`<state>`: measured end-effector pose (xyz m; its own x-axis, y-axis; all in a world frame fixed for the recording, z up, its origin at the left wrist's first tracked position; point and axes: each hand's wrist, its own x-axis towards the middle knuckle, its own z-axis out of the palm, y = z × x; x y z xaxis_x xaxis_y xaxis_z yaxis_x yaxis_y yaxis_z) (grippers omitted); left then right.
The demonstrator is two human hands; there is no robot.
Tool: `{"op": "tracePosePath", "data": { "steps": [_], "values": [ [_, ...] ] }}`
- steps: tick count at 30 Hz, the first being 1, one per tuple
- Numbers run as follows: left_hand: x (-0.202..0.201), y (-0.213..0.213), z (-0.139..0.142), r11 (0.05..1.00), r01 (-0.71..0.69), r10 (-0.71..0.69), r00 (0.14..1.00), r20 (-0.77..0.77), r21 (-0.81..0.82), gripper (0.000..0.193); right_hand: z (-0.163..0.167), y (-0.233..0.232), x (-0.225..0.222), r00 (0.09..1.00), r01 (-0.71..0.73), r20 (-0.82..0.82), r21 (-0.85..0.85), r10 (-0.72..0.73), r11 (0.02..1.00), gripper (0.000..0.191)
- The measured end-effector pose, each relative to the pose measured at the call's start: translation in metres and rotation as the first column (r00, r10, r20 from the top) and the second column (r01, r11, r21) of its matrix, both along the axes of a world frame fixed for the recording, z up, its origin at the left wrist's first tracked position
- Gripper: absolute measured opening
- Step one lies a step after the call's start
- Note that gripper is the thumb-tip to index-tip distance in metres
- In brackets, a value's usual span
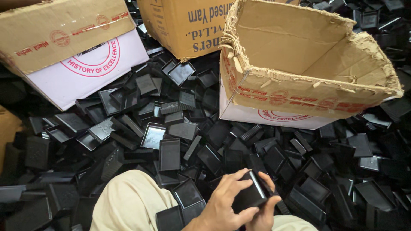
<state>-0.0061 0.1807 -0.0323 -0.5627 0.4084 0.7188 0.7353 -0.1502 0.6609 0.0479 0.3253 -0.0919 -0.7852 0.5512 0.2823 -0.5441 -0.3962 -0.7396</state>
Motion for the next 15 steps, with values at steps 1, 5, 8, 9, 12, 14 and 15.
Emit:
{"op": "tracePosePath", "data": {
  "steps": [1, 5, 8, 9, 12, 14, 15],
  "values": [
    [0.000, 0.002, 0.000, 0.999, 0.014, -0.015, 0.998, 0.055, 0.029, 0.066, 0.000, 0.000, 0.001, 1.000, 0.015, -0.001, -0.027, -0.015, 1.000, 0.073],
    [0.001, 0.010, 0.003, 0.997, 0.034, -0.039, 0.995, 0.091, 0.063, 0.058, -0.002, 0.001, 0.006, 1.000, 0.011, -0.013, -0.078, -0.012, 0.997, 0.070],
    [-0.001, 0.010, 0.004, 0.998, 0.042, -0.044, 0.998, 0.039, 0.046, 0.054, -0.003, 0.001, 0.007, 1.000, 0.003, -0.015, -0.093, -0.004, 0.996, 0.071],
    [-0.001, 0.009, 0.003, 0.998, 0.047, -0.048, 0.998, 0.032, 0.045, 0.053, -0.002, 0.001, 0.007, 1.000, 0.007, -0.013, -0.100, -0.009, 0.995, 0.071],
    [-0.002, 0.006, 0.000, 0.995, 0.099, -0.100, 0.995, 0.009, 0.031, 0.053, 0.001, -0.004, 0.010, 0.996, 0.049, 0.084, -0.062, -0.043, 0.997, 0.074],
    [-0.001, 0.007, -0.003, 0.994, 0.104, -0.105, 0.994, 0.011, 0.045, 0.053, 0.004, -0.009, 0.011, 0.993, 0.033, 0.116, -0.120, -0.020, 0.992, 0.075],
    [0.000, 0.008, -0.004, 0.993, 0.107, -0.108, 0.994, 0.012, 0.049, 0.053, 0.006, -0.012, 0.012, 0.991, 0.028, 0.131, -0.151, -0.008, 0.988, 0.076]
  ]
}}
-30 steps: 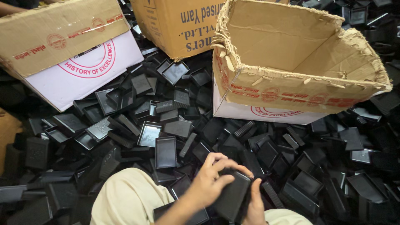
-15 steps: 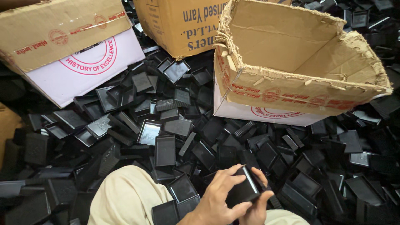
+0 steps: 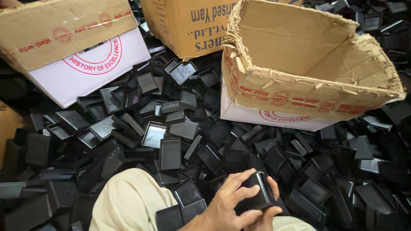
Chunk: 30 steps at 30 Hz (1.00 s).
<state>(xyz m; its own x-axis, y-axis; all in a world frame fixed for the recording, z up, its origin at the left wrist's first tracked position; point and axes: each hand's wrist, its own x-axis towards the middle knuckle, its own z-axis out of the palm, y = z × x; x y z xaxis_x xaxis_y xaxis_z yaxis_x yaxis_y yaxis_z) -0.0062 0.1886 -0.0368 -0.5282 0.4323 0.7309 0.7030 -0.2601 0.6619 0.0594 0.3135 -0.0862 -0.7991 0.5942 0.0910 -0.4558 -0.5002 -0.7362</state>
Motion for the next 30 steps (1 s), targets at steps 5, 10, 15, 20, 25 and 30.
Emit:
{"op": "tracePosePath", "data": {
  "steps": [5, 10, 15, 20, 25, 30],
  "values": [
    [0.000, 0.006, -0.002, 0.993, -0.041, 0.042, 0.999, -0.011, 0.114, 0.051, 0.002, -0.009, -0.004, 0.989, -0.096, -0.115, -0.039, 0.091, 0.995, 0.069],
    [-0.010, -0.007, 0.001, 0.993, -0.084, 0.058, 0.961, -0.270, -0.086, 0.063, 0.002, 0.008, -0.009, 0.996, -0.060, -0.078, -0.197, 0.046, 0.979, 0.066],
    [-0.010, -0.019, 0.005, 0.995, -0.047, 0.046, 0.999, -0.019, -0.084, 0.051, -0.011, 0.036, -0.015, 0.988, 0.028, -0.154, 0.026, -0.023, 0.999, 0.067],
    [0.000, -0.022, 0.015, 0.965, 0.218, -0.201, 0.972, 0.118, -0.149, 0.046, -0.014, 0.081, -0.011, 0.848, 0.515, -0.284, 0.645, -0.448, 0.565, 0.064],
    [-0.008, -0.041, 0.029, 0.999, 0.044, -0.045, 0.998, 0.046, 0.010, 0.054, 0.103, 0.118, -0.031, 0.629, 0.768, -0.664, 0.609, -0.404, 0.196, 0.060],
    [-0.032, -0.076, 0.028, 0.956, -0.293, 0.280, 0.927, 0.249, 0.017, 0.026, 0.272, 0.110, -0.121, 0.566, 0.613, -0.654, 0.741, -0.502, -0.273, 0.040]
  ]
}}
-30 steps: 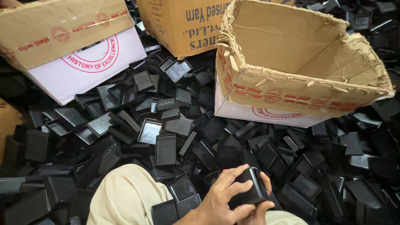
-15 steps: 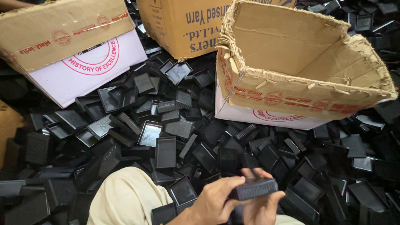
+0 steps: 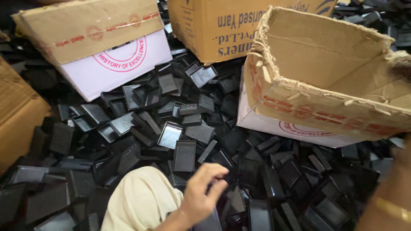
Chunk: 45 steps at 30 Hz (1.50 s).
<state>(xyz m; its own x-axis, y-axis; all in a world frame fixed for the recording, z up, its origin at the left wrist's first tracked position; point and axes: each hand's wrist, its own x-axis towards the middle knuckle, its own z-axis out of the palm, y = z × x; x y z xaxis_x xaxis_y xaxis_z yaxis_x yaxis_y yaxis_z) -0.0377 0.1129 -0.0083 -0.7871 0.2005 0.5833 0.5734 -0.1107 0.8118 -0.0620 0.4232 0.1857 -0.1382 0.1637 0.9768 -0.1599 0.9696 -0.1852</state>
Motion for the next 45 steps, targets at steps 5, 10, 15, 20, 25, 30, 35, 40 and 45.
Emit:
{"op": "tracePosePath", "data": {
  "steps": [5, 10, 15, 20, 25, 30, 35, 40, 45],
  "values": [
    [-0.017, -0.036, -0.013, 0.979, -0.205, 0.205, 0.979, -0.011, 0.016, 0.015, -0.049, -0.045, -0.009, 0.986, -0.053, 0.159, -0.037, 0.058, 0.998, 0.027],
    [-0.020, -0.051, -0.024, 0.973, -0.228, 0.229, 0.972, 0.044, -0.028, 0.010, -0.235, -0.103, -0.011, 0.197, -0.305, 0.977, -0.022, 0.086, 0.952, 0.054],
    [-0.017, -0.040, -0.025, 0.980, -0.196, 0.198, 0.977, 0.083, -0.035, 0.010, -0.296, -0.119, -0.013, 0.121, -0.234, 0.967, 0.247, -0.224, 0.940, 0.041],
    [-0.024, -0.025, -0.020, 0.986, -0.162, 0.164, 0.984, 0.070, -0.041, 0.011, -0.242, -0.102, 0.008, 0.428, -0.144, 0.891, -0.101, 0.153, 0.984, 0.064],
    [-0.034, -0.002, -0.019, 0.993, -0.101, 0.108, 0.987, 0.119, -0.065, 0.009, -0.191, -0.047, 0.079, 0.813, -0.085, 0.384, -0.666, 0.438, 0.741, 0.074],
    [-0.027, 0.052, -0.022, 0.992, 0.055, -0.057, 0.998, -0.011, -0.113, 0.008, -0.189, 0.024, 0.127, 0.972, -0.229, -0.180, -0.877, 0.154, 0.423, 0.060],
    [-0.030, 0.130, -0.025, 0.956, 0.250, -0.252, 0.968, 0.005, -0.152, 0.009, -0.215, 0.060, 0.137, 0.873, -0.470, -0.485, -0.806, 0.054, 0.360, 0.042],
    [-0.061, 0.203, -0.042, 0.910, 0.167, -0.198, 0.979, -0.043, -0.379, 0.015, -0.235, 0.065, 0.142, 0.913, -0.349, -0.407, -0.818, -0.032, 0.457, 0.042],
    [-0.087, 0.253, -0.055, 0.770, 0.060, -0.080, 0.997, -0.003, -0.636, 0.027, -0.236, 0.061, 0.134, 0.885, -0.420, -0.465, -0.778, 0.020, 0.468, 0.046]
  ]
}}
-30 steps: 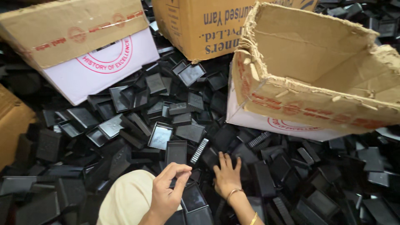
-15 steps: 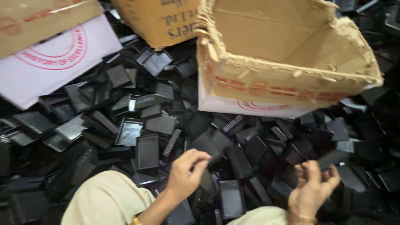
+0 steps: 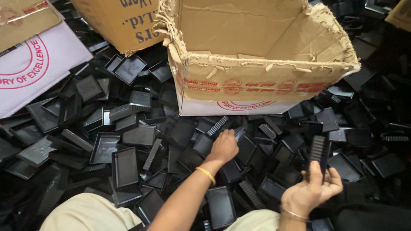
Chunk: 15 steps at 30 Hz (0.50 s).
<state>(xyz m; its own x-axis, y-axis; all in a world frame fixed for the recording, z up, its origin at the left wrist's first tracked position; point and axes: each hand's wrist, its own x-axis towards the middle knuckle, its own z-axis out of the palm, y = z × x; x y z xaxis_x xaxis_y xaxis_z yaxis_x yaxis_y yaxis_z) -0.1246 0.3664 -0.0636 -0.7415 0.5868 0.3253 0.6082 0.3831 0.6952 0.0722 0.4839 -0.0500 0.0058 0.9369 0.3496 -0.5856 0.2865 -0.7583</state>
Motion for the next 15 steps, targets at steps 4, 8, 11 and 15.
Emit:
{"op": "tracePosePath", "data": {
  "steps": [4, 8, 11, 15],
  "values": [
    [-0.005, 0.021, 0.011, 0.993, 0.039, -0.008, 0.962, 0.275, -0.107, 0.040, 0.005, -0.011, -0.011, 0.999, -0.027, 0.021, 0.017, 0.026, 0.999, 0.052],
    [-0.005, 0.023, 0.016, 0.961, 0.264, -0.212, 0.889, 0.406, -0.077, 0.045, 0.010, -0.021, -0.017, 0.989, 0.019, 0.145, 0.001, -0.019, 1.000, 0.064],
    [-0.002, 0.018, 0.012, 0.936, 0.348, -0.290, 0.842, 0.455, -0.047, 0.042, 0.012, -0.025, -0.018, 0.992, -0.059, 0.114, -0.031, 0.062, 0.998, 0.070],
    [0.003, 0.015, 0.004, 0.912, 0.357, -0.405, 0.861, 0.308, 0.201, 0.029, 0.011, -0.023, -0.017, 0.993, -0.117, 0.026, -0.069, 0.119, 0.991, 0.069]
  ]
}}
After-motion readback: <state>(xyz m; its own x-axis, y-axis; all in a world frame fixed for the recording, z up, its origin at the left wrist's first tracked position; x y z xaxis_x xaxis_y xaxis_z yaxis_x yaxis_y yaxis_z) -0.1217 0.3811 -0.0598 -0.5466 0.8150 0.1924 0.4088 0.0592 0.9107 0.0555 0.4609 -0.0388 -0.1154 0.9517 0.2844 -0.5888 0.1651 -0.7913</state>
